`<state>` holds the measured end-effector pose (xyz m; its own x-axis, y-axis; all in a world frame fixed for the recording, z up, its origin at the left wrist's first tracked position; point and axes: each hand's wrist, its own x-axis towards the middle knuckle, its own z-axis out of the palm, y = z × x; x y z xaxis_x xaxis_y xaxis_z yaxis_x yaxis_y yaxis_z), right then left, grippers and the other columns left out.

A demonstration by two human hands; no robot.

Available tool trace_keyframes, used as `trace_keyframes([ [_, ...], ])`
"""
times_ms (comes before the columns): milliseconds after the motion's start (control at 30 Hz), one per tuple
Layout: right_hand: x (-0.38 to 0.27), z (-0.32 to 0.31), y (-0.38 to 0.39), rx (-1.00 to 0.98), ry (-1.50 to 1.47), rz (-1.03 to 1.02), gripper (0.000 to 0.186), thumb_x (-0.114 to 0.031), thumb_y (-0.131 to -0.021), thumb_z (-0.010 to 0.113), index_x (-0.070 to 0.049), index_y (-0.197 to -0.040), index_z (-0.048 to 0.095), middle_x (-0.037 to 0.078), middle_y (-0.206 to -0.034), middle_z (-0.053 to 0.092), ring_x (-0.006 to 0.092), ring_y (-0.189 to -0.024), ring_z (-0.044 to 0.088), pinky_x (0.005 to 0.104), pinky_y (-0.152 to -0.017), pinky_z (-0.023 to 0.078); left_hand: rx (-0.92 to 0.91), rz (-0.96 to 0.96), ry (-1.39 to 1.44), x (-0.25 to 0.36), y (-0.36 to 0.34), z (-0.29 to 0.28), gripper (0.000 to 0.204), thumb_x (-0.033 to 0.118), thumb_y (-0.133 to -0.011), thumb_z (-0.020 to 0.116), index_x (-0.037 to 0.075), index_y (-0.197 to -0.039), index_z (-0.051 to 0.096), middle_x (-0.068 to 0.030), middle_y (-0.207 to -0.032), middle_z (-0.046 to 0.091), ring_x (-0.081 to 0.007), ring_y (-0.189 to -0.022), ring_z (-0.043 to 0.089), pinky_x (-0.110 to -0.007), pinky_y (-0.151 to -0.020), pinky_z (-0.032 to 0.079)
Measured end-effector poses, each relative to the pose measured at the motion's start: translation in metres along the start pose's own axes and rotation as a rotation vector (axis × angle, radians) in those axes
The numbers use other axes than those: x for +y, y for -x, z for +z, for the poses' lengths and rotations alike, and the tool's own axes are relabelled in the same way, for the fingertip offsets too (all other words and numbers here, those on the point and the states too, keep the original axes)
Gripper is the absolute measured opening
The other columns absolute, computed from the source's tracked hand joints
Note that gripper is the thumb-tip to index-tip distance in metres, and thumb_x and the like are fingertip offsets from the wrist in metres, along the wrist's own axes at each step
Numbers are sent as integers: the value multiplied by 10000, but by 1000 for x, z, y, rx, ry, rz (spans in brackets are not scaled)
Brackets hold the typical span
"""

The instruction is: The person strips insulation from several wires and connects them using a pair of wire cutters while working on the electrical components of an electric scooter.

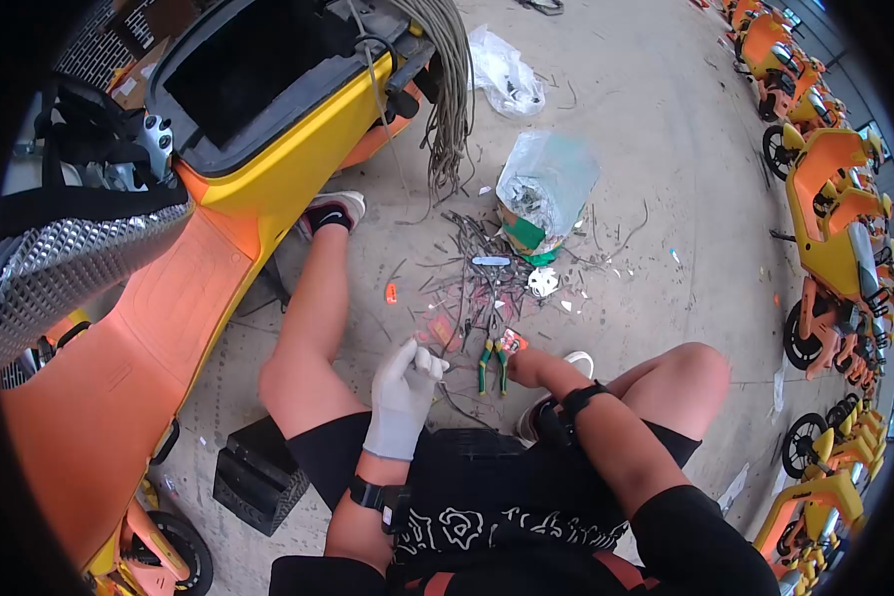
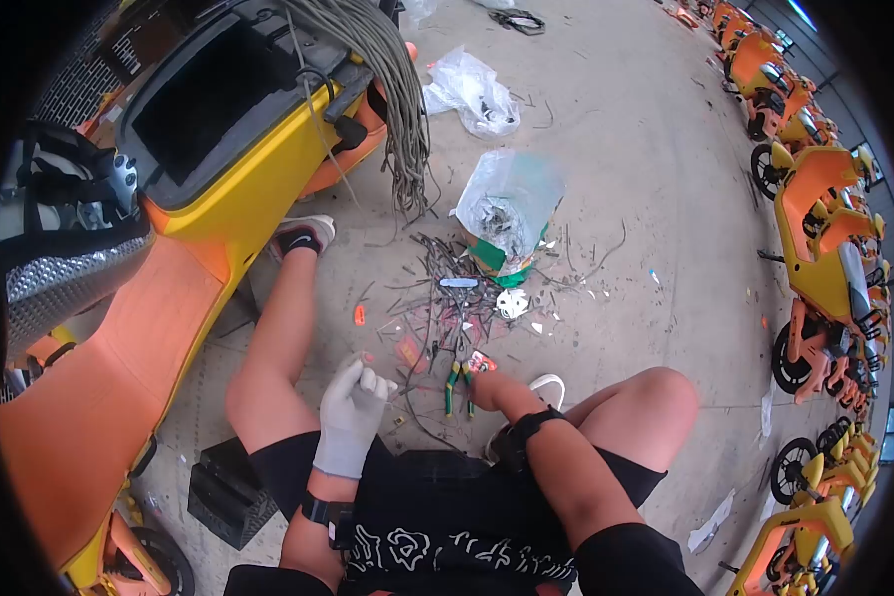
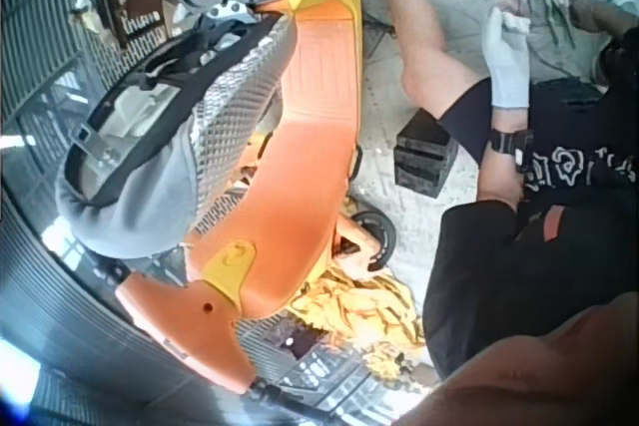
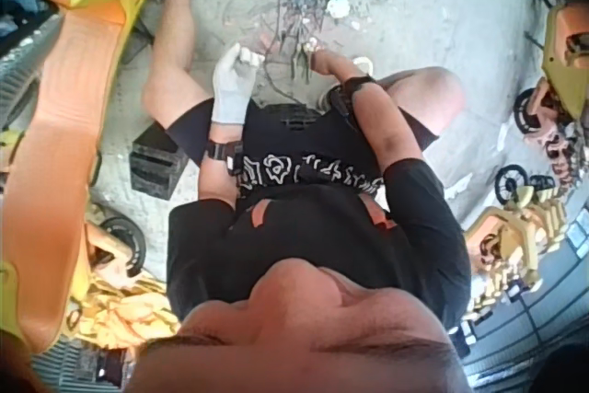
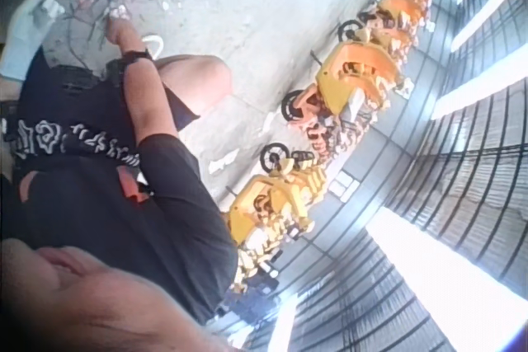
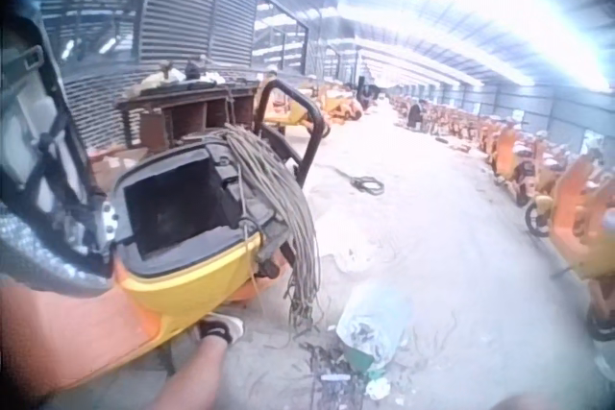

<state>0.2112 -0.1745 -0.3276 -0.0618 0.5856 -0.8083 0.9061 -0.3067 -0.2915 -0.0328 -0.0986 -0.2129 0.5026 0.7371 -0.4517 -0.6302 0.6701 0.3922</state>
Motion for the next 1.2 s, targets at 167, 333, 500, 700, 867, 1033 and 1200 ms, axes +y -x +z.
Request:
trace_keyframes([
  [167,21,66,-72,43,-56,200,296,-155,-854,534,-24,-1074,685,201,-1166,656,381,-1073,626,460,-881,514,-63,11,-37,7,11,-8,229,122,-993,449,25,-1176,547,-19,-691,500,-203,-648,497,-419,-836,433],
  [333,12,99,-104,155,-380,276,453,-402,-887,600,16,-1051,665,240,-1067,670,403,-1023,634,462,-863,512,29,-125,-240,13,5,-12,213,97,-977,462,9,-1151,548,-65,-762,574,-209,-714,572,-377,-782,483],
  [500,-16,106,-106,253,-440,370,523,-495,-895,588,10,-1002,671,233,-1007,678,415,-972,642,492,-822,517,101,-201,-406,14,8,-2,197,107,-973,481,3,-1112,576,-45,-732,583,-117,-592,513,-240,-550,399],
  [700,-4,104,-116,201,-449,420,540,-496,-818,668,0,-1028,688,216,-1038,685,401,-1002,647,462,-840,530,126,-223,-459,17,1,5,202,151,-984,496,-2,-1086,579,-40,-724,566,-106,-545,462,-234,-501,354],
  [867,5,85,-109,230,-457,384,558,-472,-841,590,53,-1011,673,259,-1043,674,400,-1018,643,440,-862,522,110,-167,-382,11,2,-2,215,162,-987,484,-15,-1090,547,-48,-719,553,-130,-554,492,-257,-511,392],
  [1033,13,35,-80,256,-678,378,578,-465,-865,514,79,-992,665,273,-967,681,399,-993,649,455,-871,491,36,-154,-430,6,6,8,234,177,-985,495,-9,-1101,576,-27,-737,564,-106,-557,482,-244,-500,368],
  [1200,41,-37,-44,160,-676,318,456,-399,-829,607,49,-844,692,181,-805,691,287,-741,678,416,-680,530,-56,-79,-446,-6,14,-9,256,187,-991,503,-7,-1134,590,-2,-746,568,-85,-551,474,-236,-495,354],
])
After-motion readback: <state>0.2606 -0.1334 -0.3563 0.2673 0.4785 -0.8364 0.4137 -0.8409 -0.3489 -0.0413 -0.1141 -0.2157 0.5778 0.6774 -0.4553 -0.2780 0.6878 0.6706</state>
